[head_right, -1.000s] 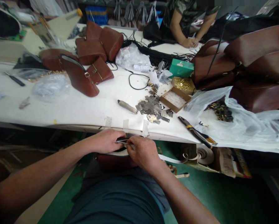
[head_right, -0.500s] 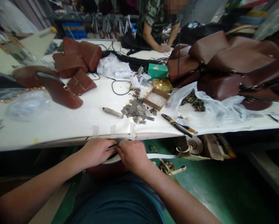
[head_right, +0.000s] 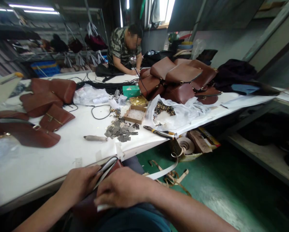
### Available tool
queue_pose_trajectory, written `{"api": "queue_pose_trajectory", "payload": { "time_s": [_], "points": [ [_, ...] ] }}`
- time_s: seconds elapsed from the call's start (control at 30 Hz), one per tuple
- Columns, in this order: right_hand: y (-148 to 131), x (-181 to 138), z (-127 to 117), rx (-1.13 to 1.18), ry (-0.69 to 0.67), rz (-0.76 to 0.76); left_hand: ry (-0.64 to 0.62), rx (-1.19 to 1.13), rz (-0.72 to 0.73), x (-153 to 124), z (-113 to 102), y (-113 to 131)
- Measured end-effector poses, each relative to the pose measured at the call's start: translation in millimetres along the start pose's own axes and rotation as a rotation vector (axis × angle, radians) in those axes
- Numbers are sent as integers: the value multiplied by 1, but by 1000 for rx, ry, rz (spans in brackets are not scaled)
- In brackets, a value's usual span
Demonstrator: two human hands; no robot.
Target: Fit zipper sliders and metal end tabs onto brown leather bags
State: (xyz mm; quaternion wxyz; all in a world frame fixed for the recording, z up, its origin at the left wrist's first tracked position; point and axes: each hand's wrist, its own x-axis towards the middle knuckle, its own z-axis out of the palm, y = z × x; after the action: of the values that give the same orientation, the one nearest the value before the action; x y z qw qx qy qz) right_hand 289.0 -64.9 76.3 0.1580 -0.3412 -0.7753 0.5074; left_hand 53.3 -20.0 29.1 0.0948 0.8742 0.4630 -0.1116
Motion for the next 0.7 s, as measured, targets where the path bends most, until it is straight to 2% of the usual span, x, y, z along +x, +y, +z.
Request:
{"api": "queue_pose_trajectory", "payload": {
  "time_s": [0.1, 0.13, 0.2, 0.3, 0.4, 0.53, 0.7],
  "points": [
    [46, -29, -12, 64, 623, 305, 19, -92, 29, -8, 7, -9],
    [68, -36, -14, 91, 783, 391, 9, -110, 28, -11, 9, -10],
    [113, -46, -16, 138, 988, 493, -7, -133, 20, -15, 12, -12],
    [166, -45, -10, 122, 1121, 522, -18, -133, 7, -18, 13, -10],
    [191, -36, -3, 118, 1186, 550, -25, -125, 24, -20, 11, -4],
    [201, -37, 0, 127, 1205, 604, -31, -150, 70, -23, 8, 4],
    [190, -65, -6, 102, 1247, 633, 5, -215, 101, -27, 3, 8]
  ]
}}
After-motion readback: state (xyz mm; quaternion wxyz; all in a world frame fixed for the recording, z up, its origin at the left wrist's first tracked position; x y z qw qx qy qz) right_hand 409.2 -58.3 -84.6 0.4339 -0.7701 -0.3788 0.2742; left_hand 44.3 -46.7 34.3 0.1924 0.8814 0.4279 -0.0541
